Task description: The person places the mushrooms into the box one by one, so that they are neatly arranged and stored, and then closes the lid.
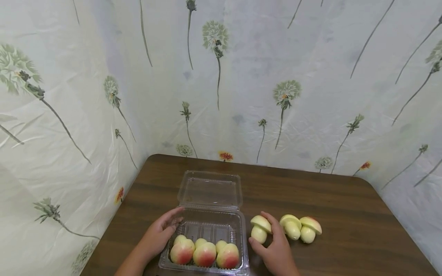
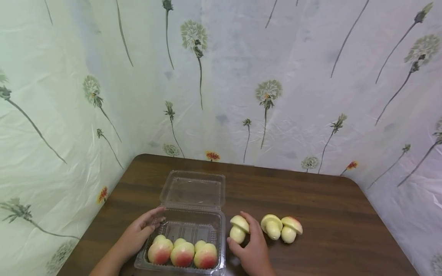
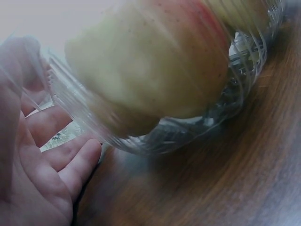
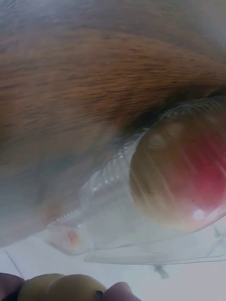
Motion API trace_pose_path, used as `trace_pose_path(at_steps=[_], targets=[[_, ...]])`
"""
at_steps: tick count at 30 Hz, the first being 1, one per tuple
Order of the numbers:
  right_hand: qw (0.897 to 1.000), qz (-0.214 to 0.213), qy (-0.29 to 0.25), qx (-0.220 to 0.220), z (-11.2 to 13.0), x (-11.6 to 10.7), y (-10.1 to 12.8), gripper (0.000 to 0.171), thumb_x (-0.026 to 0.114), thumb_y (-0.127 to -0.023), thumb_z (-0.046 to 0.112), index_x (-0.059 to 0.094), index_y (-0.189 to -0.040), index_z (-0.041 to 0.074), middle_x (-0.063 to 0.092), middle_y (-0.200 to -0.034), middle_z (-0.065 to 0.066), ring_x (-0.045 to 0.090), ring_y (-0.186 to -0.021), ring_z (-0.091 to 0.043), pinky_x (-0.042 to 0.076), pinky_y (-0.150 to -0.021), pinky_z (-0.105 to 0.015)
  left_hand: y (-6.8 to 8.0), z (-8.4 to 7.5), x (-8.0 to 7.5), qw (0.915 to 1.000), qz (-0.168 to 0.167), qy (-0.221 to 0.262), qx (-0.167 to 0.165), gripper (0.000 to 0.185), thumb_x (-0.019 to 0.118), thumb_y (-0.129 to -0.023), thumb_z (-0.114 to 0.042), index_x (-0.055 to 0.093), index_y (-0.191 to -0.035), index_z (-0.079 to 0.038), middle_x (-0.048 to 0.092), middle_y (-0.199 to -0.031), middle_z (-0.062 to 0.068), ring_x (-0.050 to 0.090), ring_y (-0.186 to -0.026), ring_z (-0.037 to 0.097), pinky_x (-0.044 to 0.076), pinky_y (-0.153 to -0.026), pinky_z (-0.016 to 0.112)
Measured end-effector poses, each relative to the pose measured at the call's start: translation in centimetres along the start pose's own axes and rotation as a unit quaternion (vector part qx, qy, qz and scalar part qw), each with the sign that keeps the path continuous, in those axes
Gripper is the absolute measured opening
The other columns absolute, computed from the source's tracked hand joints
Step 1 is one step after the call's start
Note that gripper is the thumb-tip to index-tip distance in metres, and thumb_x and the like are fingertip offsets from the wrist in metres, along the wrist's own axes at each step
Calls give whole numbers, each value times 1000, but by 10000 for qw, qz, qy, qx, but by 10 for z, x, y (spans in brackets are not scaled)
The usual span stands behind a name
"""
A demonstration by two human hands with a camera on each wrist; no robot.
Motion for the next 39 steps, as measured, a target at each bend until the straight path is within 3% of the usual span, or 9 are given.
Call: trace_pose_path(at_steps=[5, 9, 14, 20, 23, 30, 39], targets=[[9998, -67, -175, -82, 5, 1, 1, 83, 91, -79, 17, 50, -151, 16, 56, -142, -6, 53, -121, -10, 45, -99, -20, 0, 1, -1, 10000, -34, -24, 0, 55, 47, -104, 2, 48, -157, -12, 46, -163, 12, 51, -144, 37, 44, -114, 29], [9992, -95, -345, -168, 10, 2, 5, 83, 91, -78, 13, 50, -150, 15, 56, -142, -5, 54, -119, -7, 46, -96, -14, 0, 1, 0, 10000, -15, 14, 16, 54, 48, -104, 1, 47, -157, -11, 45, -163, 13, 50, -144, 37, 43, -111, 20], [9971, -66, -626, -439, 14, 5, 9, 84, 90, -76, 6, 50, -150, 12, 56, -144, -5, 53, -122, 1, 45, -97, -10, 1, 3, 1, 10000, 29, -6, -23, 54, 47, -104, 1, 46, -157, -10, 44, -164, 13, 50, -145, 38, 43, -113, 26], [9818, -111, -1625, -973, 25, 9, 12, 88, 87, -76, -7, 34, -146, 0, 52, -147, -18, 54, -127, 2, 46, -101, -9, -1, 4, 0, 9999, 51, 65, 78, 54, 47, -103, 1, 47, -157, -11, 44, -163, 14, 50, -144, 40, 43, -108, 18], [9761, -11, -1863, -1116, 31, 12, 12, 84, 86, -78, -7, 33, -143, -2, 50, -148, -18, 55, -127, 0, 47, -102, -11, -2, 3, -1, 9999, 61, 65, 119, 55, 47, -103, 1, 47, -157, -11, 44, -164, 14, 50, -145, 40, 43, -106, 15], [9770, 118, -1800, -1136, 40, 16, 14, 80, 86, -80, -5, 36, -143, 0, 49, -150, -14, 55, -128, 0, 46, -103, -11, -3, 1, -2, 9998, 79, -72, 158, 55, 47, -104, 0, 46, -157, -12, 44, -164, 12, 50, -144, 39, 45, -114, 33], [9818, 186, -1593, -1020, 51, 17, 12, 78, 87, -77, -2, 50, -144, 9, 57, -138, -10, 60, -119, -7, 50, -101, -16, -2, 1, -2, 9998, 107, -19, 157, 56, 46, -103, 1, 45, -158, -10, 42, -165, 14, 49, -145, 40, 44, -114, 34]])
Point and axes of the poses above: each hand's wrist, its own y-axis away from the middle knuckle, its own x-axis out of the palm, z = x × y, the point moved 5 cm from there along -y, towards the middle knuckle
